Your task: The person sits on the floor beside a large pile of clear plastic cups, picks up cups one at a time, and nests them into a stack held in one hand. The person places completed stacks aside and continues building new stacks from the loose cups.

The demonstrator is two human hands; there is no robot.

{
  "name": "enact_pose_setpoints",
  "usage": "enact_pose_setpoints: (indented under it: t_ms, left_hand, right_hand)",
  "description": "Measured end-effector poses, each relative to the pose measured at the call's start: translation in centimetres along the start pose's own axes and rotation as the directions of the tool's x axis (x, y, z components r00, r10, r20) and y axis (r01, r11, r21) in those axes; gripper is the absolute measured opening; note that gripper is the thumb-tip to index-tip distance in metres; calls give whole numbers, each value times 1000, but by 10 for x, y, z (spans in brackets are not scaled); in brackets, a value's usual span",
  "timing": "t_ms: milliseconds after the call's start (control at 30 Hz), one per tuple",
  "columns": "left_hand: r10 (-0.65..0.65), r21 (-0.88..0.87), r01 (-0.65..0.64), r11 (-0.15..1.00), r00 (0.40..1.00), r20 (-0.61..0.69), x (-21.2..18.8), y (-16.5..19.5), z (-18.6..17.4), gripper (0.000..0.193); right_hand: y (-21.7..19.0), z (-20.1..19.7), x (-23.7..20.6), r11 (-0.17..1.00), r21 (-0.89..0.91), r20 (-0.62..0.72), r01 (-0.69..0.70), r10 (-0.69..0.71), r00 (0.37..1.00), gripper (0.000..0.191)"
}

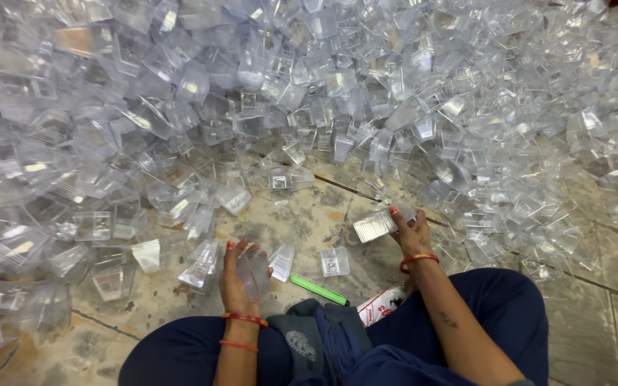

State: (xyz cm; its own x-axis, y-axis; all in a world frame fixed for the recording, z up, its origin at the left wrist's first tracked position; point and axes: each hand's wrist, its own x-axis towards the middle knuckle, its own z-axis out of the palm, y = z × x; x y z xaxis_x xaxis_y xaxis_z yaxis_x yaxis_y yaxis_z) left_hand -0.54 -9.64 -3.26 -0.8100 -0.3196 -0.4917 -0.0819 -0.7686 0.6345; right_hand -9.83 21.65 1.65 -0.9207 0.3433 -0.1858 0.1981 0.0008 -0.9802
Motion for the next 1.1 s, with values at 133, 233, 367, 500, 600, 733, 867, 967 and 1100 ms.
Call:
enact_pose_setpoints:
  t_ms: [133, 233, 367, 500, 600, 733, 867, 967, 1100]
  left_hand:
    - [-10, 35, 10, 999, 1000, -8, 2, -2, 3, 50]
    - [-36, 51, 38, 998, 999, -40, 5, -2, 7, 50]
    - [-38, -8, 38, 999, 999, -7, 7, 1, 9, 58]
    - [-127, -206, 139, 969, 989, 70, 4, 7, 6, 69]
    - [-161, -307, 191, 932, 979, 122, 5, 11, 5, 62]
    - [-136, -380, 187, 906, 978, 158, 13, 10, 8, 57]
    - [-33, -319, 109, 941, 971, 237, 17, 4, 12, 53]
    - [-32, -251, 105, 962, 959, 282, 13, 5, 13, 52]
    - [22, -189, 53, 981, 928, 373, 4, 16, 15, 58]
  right_hand:
    - [1, -2, 11, 991, 71, -59, -114, 118, 991, 64]
    - [6, 0, 10, 989, -144, -23, 14, -17, 1000, 61]
    - [22, 10, -9, 884, -344, 222, 317, -252, 942, 63]
    - [29, 25, -30, 578, -641, 346, 504, -369, 863, 67]
    - [11, 38, -38, 579, -709, 234, 402, -345, 909, 73]
    - [-19, 60, -62, 190, -606, 376, 772, -788, 489, 64]
    - [-22, 111, -64, 569, -653, 466, 500, -218, 857, 45]
    - [-9, 154, -43, 362, -513, 746, 778, -260, 613, 46]
    - [6, 181, -19, 58, -504, 836, 862, -219, 503, 24]
